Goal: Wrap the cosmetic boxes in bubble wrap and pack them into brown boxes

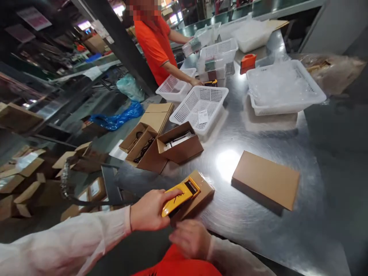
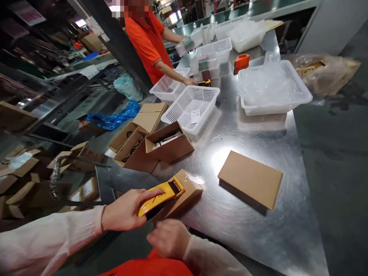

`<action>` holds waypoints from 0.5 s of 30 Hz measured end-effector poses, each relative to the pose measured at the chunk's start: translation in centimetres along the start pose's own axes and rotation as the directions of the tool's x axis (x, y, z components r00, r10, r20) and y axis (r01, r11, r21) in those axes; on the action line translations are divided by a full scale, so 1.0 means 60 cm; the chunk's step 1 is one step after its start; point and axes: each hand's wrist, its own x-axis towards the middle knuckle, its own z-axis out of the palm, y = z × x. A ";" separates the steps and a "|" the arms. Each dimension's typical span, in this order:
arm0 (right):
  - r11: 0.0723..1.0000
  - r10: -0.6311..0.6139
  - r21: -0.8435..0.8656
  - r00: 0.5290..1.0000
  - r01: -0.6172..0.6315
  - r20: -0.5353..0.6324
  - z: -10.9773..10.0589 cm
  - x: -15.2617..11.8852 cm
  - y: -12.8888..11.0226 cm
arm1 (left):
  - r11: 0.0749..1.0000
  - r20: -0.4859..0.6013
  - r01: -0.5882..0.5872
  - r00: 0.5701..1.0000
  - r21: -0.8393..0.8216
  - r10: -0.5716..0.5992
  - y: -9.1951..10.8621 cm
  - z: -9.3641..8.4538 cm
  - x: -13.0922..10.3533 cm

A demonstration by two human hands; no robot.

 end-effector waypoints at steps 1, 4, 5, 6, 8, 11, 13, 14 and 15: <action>0.993 0.104 -0.050 0.993 -0.107 -0.058 -0.038 0.004 0.012 | 1.000 -0.008 -0.015 1.000 0.001 0.015 -0.007 0.006 0.000; 0.738 0.597 -0.150 0.740 -0.658 -0.310 -0.135 0.078 0.042 | 0.998 -0.049 -0.068 0.996 -0.008 0.068 -0.023 0.019 -0.001; 0.662 0.697 -0.178 0.685 -0.728 -0.211 -0.153 0.111 0.050 | 0.996 -0.063 -0.083 0.995 -0.016 0.082 -0.029 0.022 -0.004; 0.615 0.766 -0.196 0.638 -0.764 -0.079 -0.162 0.143 0.057 | 0.995 -0.076 -0.095 0.993 -0.028 0.092 -0.038 0.025 -0.011; 0.589 0.804 -0.250 0.587 -0.768 0.093 -0.157 0.187 0.068 | 0.993 -0.083 -0.107 0.991 -0.056 0.102 -0.063 0.036 -0.039; 0.580 0.804 -0.318 0.591 -0.750 0.073 -0.134 0.203 0.073 | 0.993 -0.013 -0.056 0.998 -0.101 0.055 -0.120 0.071 -0.111; 0.569 0.805 -0.347 0.590 -0.746 0.052 -0.125 0.200 0.073 | 0.993 0.058 0.013 0.998 -0.115 -0.006 -0.159 0.106 -0.157; 0.562 0.808 -0.358 0.587 -0.746 0.047 -0.123 0.199 0.072 | 0.992 0.082 0.037 0.996 -0.118 -0.028 -0.174 0.124 -0.171; 0.556 0.811 -0.367 0.583 -0.746 0.043 -0.122 0.200 0.071 | 0.991 0.089 0.045 0.995 -0.123 -0.034 -0.185 0.140 -0.177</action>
